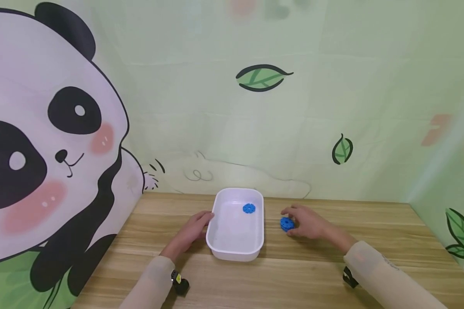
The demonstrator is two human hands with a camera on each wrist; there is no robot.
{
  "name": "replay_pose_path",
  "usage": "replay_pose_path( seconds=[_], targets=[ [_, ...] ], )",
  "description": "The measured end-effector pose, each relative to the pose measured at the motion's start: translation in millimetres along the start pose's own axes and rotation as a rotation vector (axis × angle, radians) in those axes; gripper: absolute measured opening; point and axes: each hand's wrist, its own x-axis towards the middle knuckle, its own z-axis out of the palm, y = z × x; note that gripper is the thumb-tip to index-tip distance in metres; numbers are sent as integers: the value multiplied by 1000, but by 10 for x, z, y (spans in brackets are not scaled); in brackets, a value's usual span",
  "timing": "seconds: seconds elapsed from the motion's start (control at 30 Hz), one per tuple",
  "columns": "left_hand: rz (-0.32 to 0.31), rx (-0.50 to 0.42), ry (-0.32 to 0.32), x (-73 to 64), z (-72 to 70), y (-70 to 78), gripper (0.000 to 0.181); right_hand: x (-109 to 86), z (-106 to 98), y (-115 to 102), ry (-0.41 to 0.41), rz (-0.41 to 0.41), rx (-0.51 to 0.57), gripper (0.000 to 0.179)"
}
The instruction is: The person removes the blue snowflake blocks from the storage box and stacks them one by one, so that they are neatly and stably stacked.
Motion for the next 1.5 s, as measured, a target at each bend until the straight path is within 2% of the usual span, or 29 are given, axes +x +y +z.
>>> replay_pose_path(
  seconds=[0.13, 0.3, 0.47, 0.63, 0.77, 0.87, 0.97, 1.13, 1.33, 1.5],
  targets=[
    [-9, 14, -5, -1, -1, -1, 58, -1, -14, -27, -16, -32, -19, 55],
    [-5, 19, -12, 7, -3, -13, 59, 44, -179, -76, -1, -20, 49, 50],
    [1, 21, -2, 8, -5, -13, 59, 217, -442, -207, 81, -34, 43, 43],
    [0, 20, -3, -4, 8, 5, 60, 430, -542, -392, 107, -39, 23, 39],
    [0, 18, -3, -11, 17, 7, 61, 615, -481, -533, 94, -52, 56, 41],
    [5, 14, 1, -18, 19, 12, 61, 757, -387, -625, 56, -28, 68, 44],
    [4, 7, 13, -20, 18, 16, 61, 900, -294, -704, 16, -17, 48, 45],
    [1, 15, 23, -16, 19, 26, 61, 1106, -177, -783, -19, -45, 10, 43],
    [10, 16, 21, 1, 17, 28, 61, 1254, -105, -781, -68, -32, -59, 42],
    [8, 18, 18, 0, 13, 30, 60, 1309, -60, -779, -121, -80, -133, 37]
  ],
)
